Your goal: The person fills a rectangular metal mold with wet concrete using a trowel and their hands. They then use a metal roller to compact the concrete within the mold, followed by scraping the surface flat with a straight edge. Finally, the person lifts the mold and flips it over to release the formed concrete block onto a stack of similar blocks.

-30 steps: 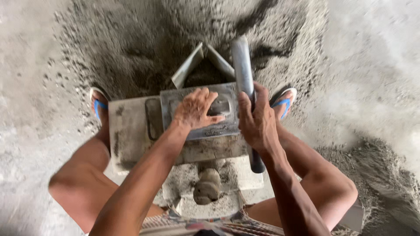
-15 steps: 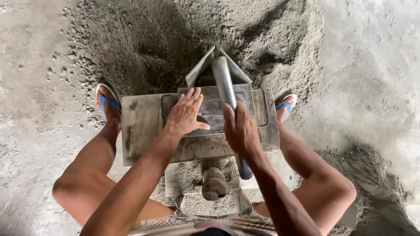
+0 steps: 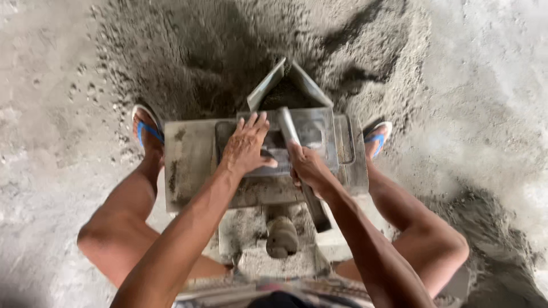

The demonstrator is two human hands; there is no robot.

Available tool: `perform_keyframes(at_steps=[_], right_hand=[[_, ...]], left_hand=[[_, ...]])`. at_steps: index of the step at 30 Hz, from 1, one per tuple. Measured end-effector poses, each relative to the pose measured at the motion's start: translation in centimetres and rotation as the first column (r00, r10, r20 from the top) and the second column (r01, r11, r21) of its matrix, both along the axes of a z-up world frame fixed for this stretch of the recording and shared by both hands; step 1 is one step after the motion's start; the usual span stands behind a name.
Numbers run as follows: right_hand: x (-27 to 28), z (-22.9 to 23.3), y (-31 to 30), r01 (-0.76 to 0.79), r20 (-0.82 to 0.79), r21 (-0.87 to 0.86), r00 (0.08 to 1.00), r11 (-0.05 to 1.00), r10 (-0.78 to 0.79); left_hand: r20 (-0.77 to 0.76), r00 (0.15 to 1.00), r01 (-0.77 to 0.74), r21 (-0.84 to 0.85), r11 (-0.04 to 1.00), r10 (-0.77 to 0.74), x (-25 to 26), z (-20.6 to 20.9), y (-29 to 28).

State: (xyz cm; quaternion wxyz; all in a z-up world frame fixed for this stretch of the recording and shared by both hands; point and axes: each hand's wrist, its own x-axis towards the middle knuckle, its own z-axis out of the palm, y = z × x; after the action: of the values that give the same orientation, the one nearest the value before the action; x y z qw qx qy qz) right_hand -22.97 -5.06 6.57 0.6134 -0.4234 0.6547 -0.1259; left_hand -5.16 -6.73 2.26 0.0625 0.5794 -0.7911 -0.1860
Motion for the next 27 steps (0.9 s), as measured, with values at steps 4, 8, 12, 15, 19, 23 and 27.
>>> perform_keyframes(at_steps=[4, 8, 12, 15, 19, 23, 27], right_hand=[[0.5, 3.2, 0.0, -0.082, -0.225, -0.253, 0.974, 0.964, 0.024], [0.3, -0.8, 0.7, -0.061, -0.050, -0.038, 0.997, 0.997, 0.059], [0.0, 1.7, -0.6, -0.062, -0.083, -0.032, 0.995, 0.998, 0.059], [0.1, 0.2, 1.3, -0.110, -0.248, -0.323, 0.968, 0.940, 0.028], [-0.3, 0.7, 0.5, 0.016, -0.036, -0.164, 0.999, 0.986, -0.023], [-0.4, 8.9, -0.6, -0.006, 0.007, -0.304, 1.000, 0.953, 0.008], [0.4, 11.7, 0.0, -0.115, -0.131, -0.642, 0.991, 0.758, 0.039]], left_hand=[[-0.028, 0.999, 0.039, -0.008, 0.999, -0.040, 0.2, 0.1, -0.9], [-0.030, 0.999, 0.016, -0.004, 1.000, -0.016, 0.2, 0.2, -0.3], [-0.071, 0.997, 0.027, 0.024, 0.999, -0.025, 0.3, 1.2, -0.8], [-0.048, 0.998, 0.034, 0.046, 0.998, -0.032, 0.2, 1.2, -0.1], [0.043, 0.998, 0.049, -0.051, 0.997, -0.047, 0.4, 1.4, -0.6], [0.086, 0.996, 0.024, -0.021, 0.999, -0.022, 0.2, 1.4, 0.2], [0.141, 0.990, -0.016, -0.031, 0.999, 0.020, -0.3, 1.4, -0.3]])
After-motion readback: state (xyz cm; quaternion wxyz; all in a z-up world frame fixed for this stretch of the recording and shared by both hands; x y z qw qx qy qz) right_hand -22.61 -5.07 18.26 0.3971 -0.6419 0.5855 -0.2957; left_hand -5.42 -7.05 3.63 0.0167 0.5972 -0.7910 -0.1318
